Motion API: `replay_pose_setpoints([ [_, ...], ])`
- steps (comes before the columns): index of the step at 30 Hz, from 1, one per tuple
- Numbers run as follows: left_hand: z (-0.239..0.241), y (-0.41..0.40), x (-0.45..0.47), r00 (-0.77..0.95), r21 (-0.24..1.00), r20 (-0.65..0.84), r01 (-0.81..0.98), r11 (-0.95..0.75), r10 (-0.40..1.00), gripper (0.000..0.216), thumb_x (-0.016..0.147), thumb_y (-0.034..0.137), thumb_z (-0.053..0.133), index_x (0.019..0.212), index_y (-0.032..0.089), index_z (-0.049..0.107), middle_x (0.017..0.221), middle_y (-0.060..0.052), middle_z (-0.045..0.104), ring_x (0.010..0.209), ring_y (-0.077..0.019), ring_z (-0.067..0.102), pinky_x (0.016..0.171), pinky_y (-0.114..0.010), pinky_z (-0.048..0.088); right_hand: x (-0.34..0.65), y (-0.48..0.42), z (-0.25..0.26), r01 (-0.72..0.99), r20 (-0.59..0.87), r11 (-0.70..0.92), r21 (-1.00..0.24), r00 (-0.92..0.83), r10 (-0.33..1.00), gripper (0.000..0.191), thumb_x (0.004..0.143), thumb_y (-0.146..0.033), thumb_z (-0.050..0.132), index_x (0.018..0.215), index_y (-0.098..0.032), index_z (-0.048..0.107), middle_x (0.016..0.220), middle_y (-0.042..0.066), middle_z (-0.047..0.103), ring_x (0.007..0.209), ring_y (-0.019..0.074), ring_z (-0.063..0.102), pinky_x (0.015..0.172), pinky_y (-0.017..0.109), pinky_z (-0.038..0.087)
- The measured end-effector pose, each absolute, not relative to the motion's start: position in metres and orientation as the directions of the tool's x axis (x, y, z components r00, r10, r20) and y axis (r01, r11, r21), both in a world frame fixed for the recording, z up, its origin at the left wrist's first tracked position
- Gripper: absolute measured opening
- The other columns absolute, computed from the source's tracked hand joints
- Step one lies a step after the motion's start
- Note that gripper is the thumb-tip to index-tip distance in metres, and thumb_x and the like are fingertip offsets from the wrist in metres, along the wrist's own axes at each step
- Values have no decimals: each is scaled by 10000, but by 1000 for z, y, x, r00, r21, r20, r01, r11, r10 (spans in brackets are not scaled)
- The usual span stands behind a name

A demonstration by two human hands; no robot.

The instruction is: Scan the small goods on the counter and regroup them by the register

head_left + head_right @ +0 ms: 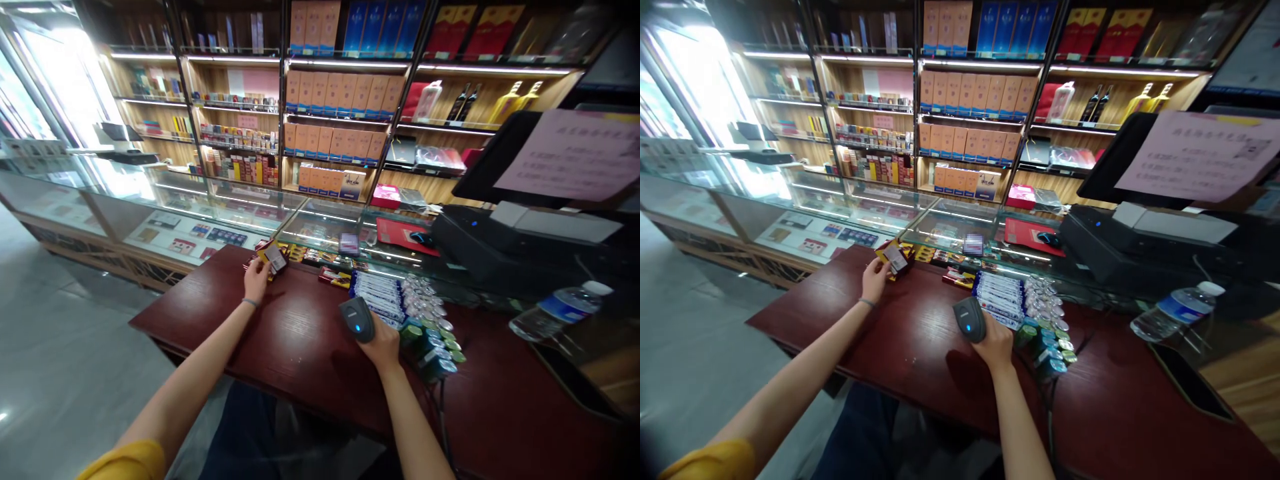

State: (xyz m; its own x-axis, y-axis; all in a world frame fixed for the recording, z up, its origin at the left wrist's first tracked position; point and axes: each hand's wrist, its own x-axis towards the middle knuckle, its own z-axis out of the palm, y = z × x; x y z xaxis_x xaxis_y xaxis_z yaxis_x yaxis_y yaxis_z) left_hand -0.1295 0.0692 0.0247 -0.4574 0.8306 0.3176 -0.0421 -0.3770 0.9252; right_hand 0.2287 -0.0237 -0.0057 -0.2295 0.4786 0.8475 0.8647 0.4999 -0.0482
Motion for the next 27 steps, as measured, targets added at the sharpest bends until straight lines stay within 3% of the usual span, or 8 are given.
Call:
replay_pose_setpoints([
  [3,17,71,-80,-373,802,135,-502,-322,918,336,732,309,767,1009,219,599,992,-21,663,904,-158,641,887,-369,534,230,-25,-5,857,840,512,-53,-239,488,406,829,-334,576,1180,-130,588,907,96,738,693,212,700,620,293,533],
  [7,0,72,-30,-270,641,-14,-741,-198,963,374,681,203,810,976,208,580,904,10,670,753,-95,634,872,-350,536,230,-28,-2,855,820,514,-67,-246,517,411,813,-316,571,1171,-115,587,882,94,736,680,209,698,616,288,526],
  [15,-16,76,-12,-158,582,-86,-809,-79,984,299,728,160,777,946,198,577,894,-5,695,806,-118,670,898,-354,530,224,-31,5,880,739,452,-147,-206,641,450,762,-301,589,1186,-150,589,827,70,737,622,205,685,581,281,500],
  [22,-19,78,-13,-170,582,-117,-810,-71,978,247,762,118,739,941,198,588,864,9,682,786,-96,656,949,-364,515,222,-34,12,845,727,521,-117,-285,625,477,744,-281,585,1199,-140,563,876,77,740,653,220,698,588,297,509],
  [27,-18,79,-13,-164,589,-83,-804,-84,983,257,770,115,739,962,215,601,987,-5,683,935,-125,664,995,-397,500,221,-36,15,814,705,564,-139,-319,634,380,755,-290,579,1112,-161,595,785,54,720,675,221,704,597,289,507],
])
